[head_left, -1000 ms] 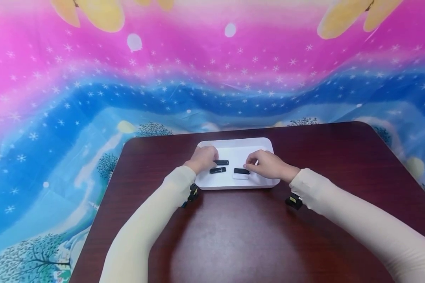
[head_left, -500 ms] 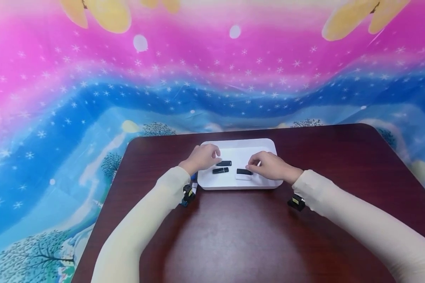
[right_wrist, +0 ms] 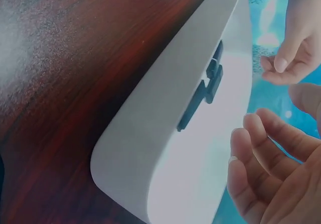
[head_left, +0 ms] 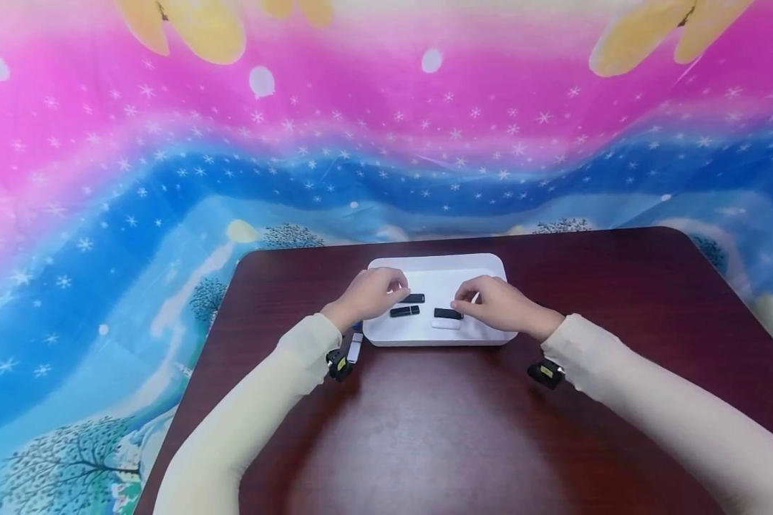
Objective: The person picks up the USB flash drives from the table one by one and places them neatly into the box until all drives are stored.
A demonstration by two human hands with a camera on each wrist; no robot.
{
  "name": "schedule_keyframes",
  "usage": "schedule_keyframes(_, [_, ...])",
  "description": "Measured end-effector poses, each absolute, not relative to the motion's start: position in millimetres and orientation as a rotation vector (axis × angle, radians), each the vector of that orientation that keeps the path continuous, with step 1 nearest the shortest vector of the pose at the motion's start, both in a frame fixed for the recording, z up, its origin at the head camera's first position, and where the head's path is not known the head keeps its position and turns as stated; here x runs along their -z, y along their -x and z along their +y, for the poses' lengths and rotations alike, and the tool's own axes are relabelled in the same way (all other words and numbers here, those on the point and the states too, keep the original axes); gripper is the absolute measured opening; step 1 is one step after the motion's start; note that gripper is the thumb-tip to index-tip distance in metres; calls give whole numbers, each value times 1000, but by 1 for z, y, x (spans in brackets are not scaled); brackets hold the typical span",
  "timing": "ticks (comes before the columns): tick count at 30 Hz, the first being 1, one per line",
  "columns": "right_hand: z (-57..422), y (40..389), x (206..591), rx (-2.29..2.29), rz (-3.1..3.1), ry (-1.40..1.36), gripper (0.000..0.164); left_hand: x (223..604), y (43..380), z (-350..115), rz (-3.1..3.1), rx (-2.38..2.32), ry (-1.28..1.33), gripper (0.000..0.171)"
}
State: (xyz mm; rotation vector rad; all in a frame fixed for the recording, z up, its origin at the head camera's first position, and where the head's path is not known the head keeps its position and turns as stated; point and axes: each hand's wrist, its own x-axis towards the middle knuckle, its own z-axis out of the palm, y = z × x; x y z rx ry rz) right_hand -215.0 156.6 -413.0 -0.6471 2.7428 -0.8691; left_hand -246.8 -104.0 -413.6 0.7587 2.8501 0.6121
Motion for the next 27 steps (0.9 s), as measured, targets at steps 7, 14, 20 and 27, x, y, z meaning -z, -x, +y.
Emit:
schedule_keyframes(7, [164, 204, 400, 897, 2754, 674, 18, 403, 236, -99, 2838, -646, -797, 22])
schedule_keyframes(14, [176, 191, 394, 887, 2784, 676, 19, 400, 227, -90, 2829, -633, -848, 22])
schedule_keyframes(20, [189, 182, 392, 932, 2817, 687, 14, 396, 222, -83, 2821, -651, -888, 20])
schedule_keyframes(27, [207, 172, 387, 949, 2855, 655, 11, 395, 217, -75, 2822, -606, -967, 22])
